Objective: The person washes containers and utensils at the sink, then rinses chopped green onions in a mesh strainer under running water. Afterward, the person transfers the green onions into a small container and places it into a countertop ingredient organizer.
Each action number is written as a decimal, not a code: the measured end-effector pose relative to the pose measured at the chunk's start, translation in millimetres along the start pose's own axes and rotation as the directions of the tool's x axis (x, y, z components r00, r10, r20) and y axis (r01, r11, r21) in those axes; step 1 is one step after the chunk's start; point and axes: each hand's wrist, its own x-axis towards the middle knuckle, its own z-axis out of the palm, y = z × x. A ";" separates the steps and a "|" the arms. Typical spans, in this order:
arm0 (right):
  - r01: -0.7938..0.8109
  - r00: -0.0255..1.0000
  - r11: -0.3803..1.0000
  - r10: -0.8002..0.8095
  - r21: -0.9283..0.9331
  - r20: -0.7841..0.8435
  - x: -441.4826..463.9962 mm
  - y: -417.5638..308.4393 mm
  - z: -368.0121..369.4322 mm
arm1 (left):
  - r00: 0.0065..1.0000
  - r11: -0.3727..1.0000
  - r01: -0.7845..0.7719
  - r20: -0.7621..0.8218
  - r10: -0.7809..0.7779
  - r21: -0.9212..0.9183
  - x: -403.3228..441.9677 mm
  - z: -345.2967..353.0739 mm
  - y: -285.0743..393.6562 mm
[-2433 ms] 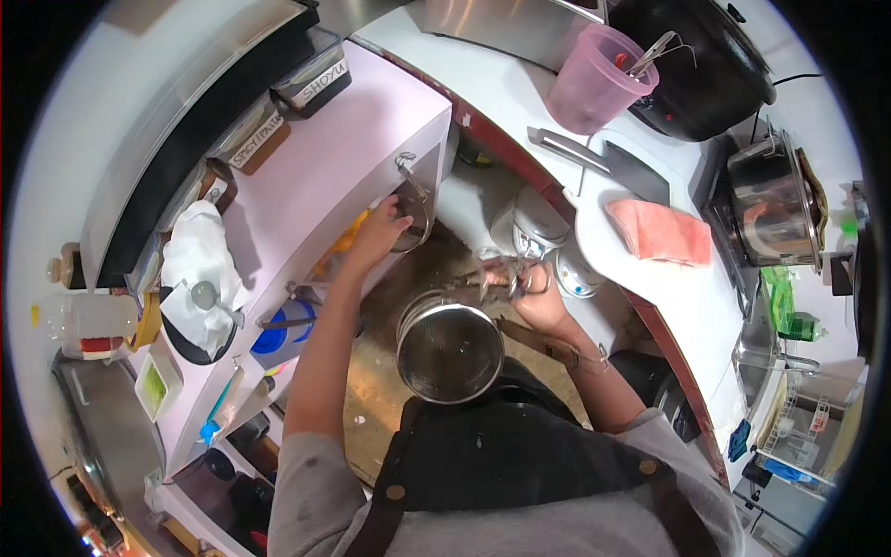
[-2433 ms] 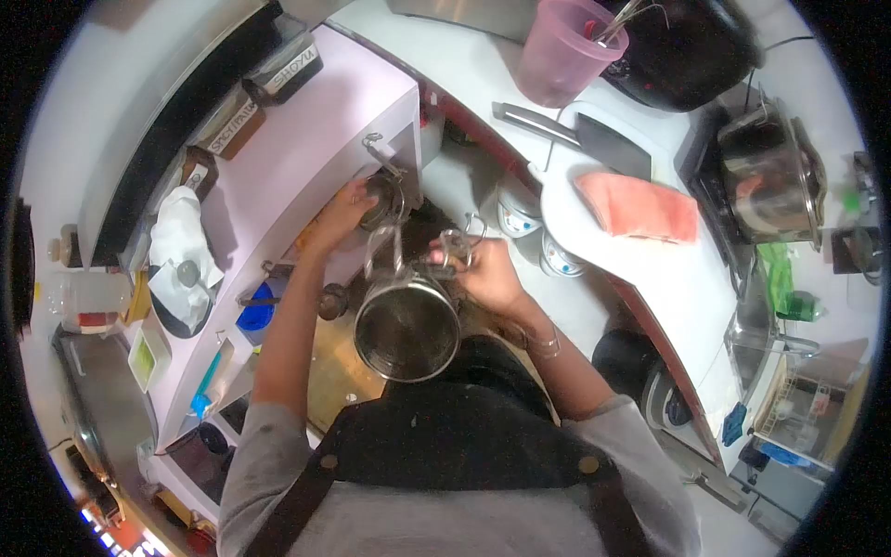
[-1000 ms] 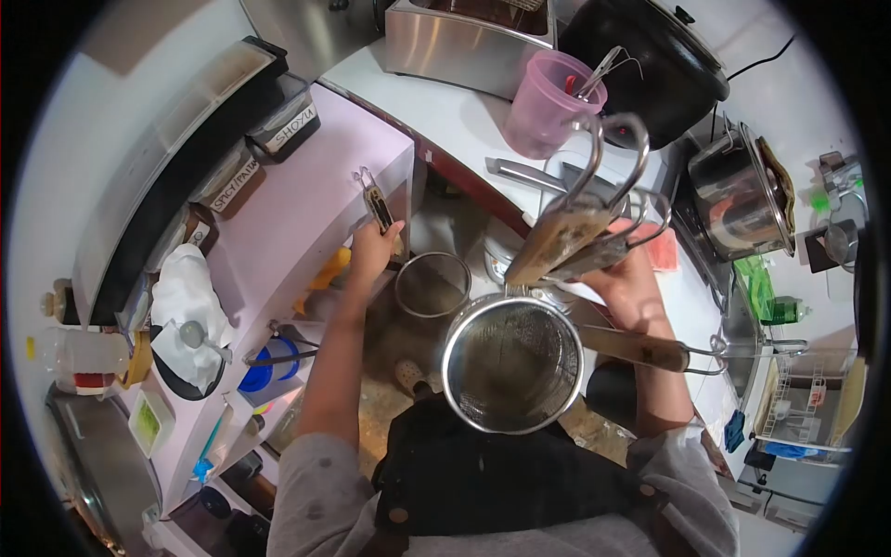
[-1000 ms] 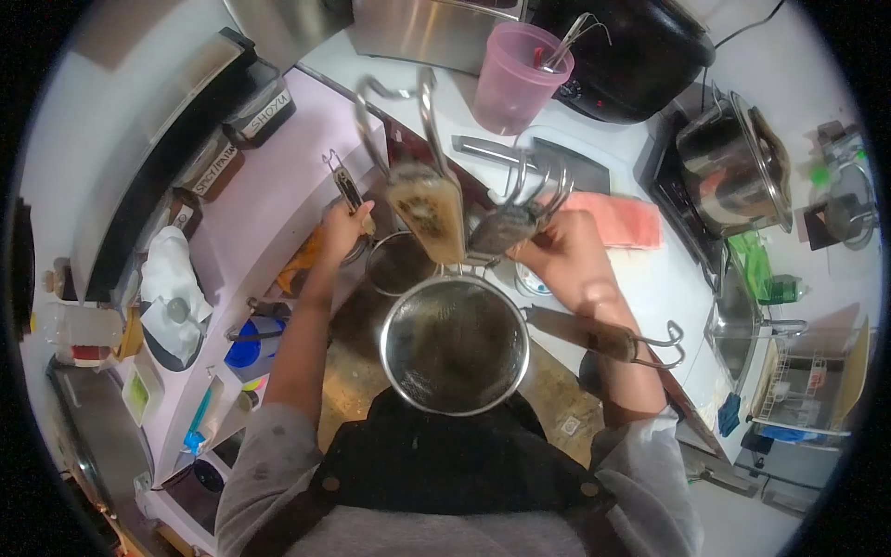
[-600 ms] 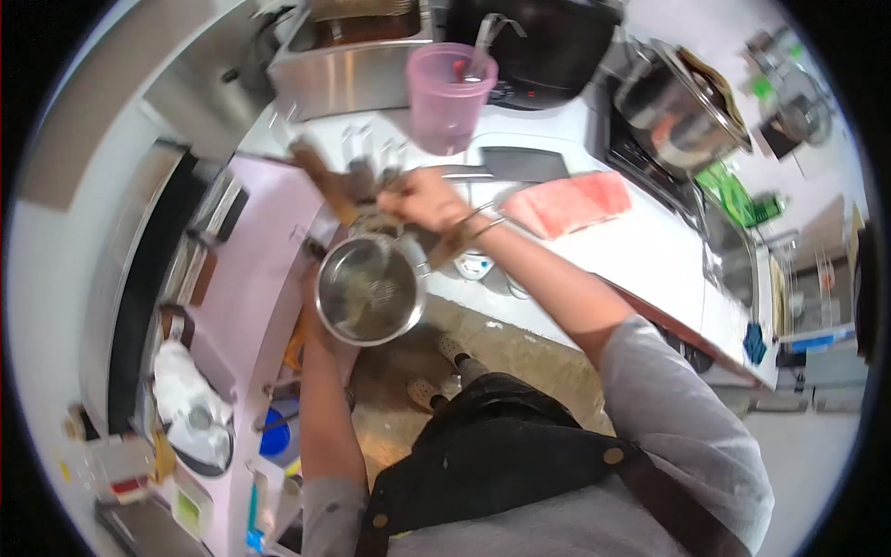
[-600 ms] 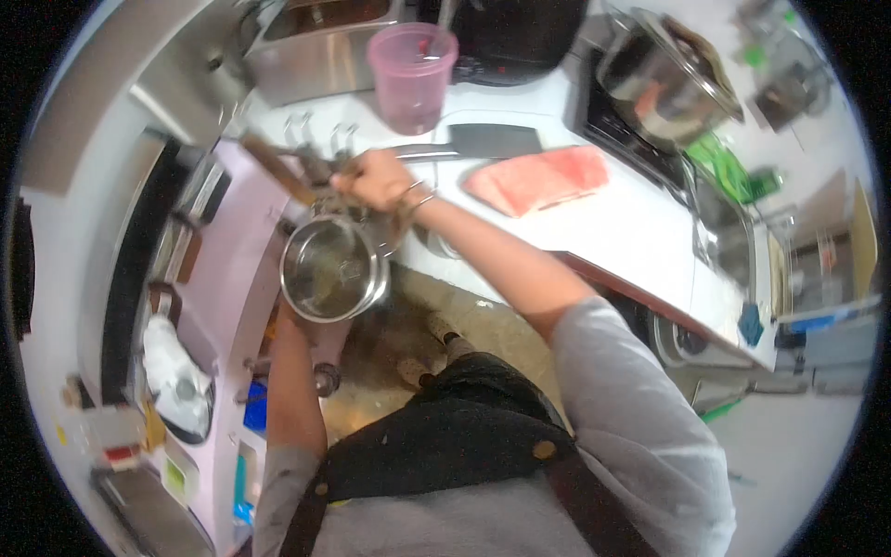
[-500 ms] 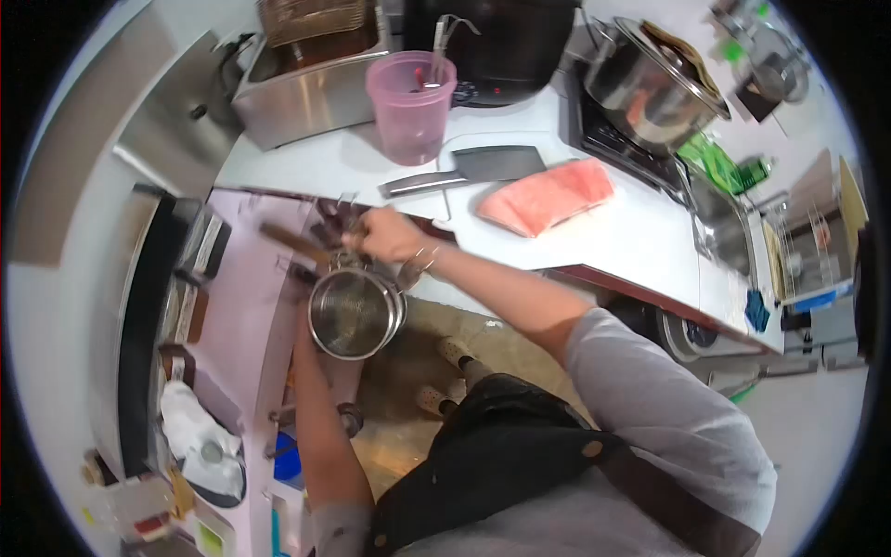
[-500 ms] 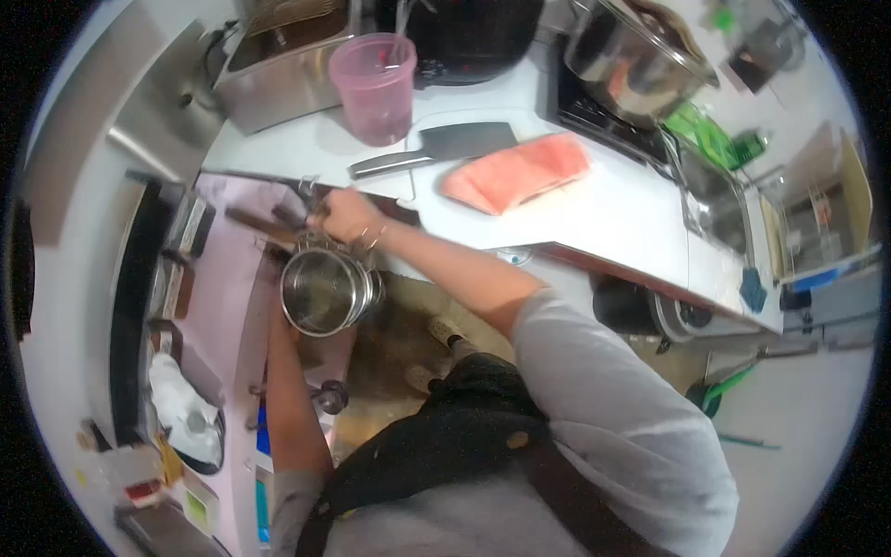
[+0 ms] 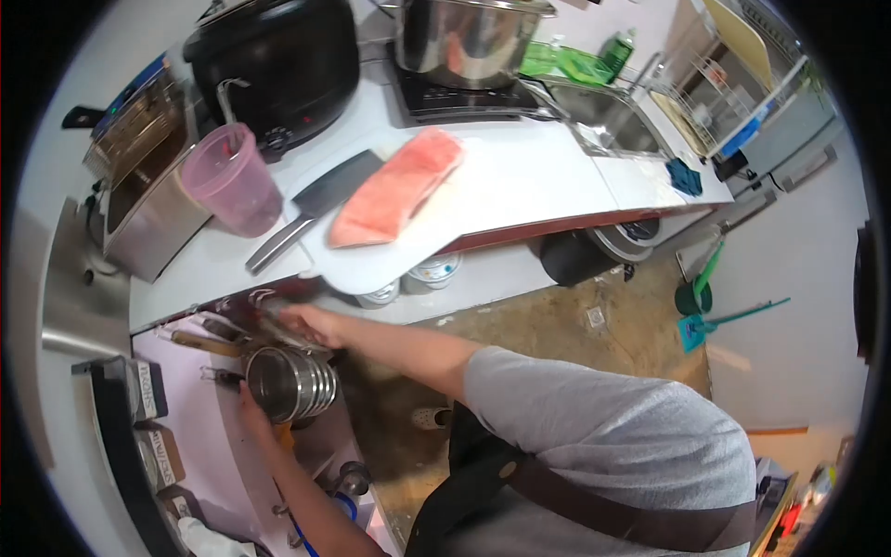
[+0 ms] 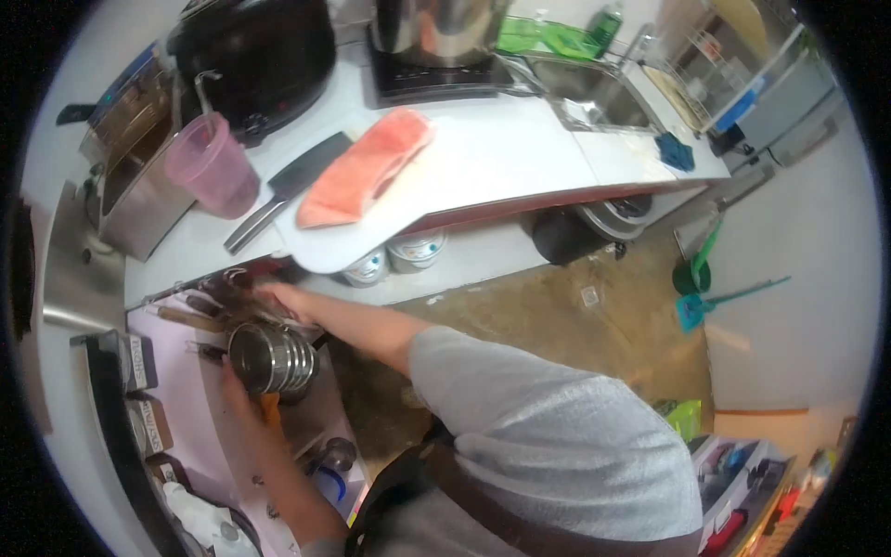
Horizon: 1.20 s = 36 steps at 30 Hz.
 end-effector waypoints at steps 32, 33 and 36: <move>0.570 -0.115 0.465 -0.772 -0.678 -0.625 -756.2 -264.2 -547.7 | 0.714 0.083 -0.539 0.402 0.574 0.838 -146.6 924.1 114.1; 0.594 -0.086 0.480 -0.760 -0.646 -0.644 -744.1 -282.2 -551.4 | 0.796 0.235 -0.464 0.285 0.534 0.854 -155.6 932.3 115.8; 0.641 0.091 0.535 -0.765 -0.550 -0.638 -707.2 -330.9 -566.5 | 0.835 0.262 -0.453 0.303 0.459 0.852 -122.0 938.0 98.9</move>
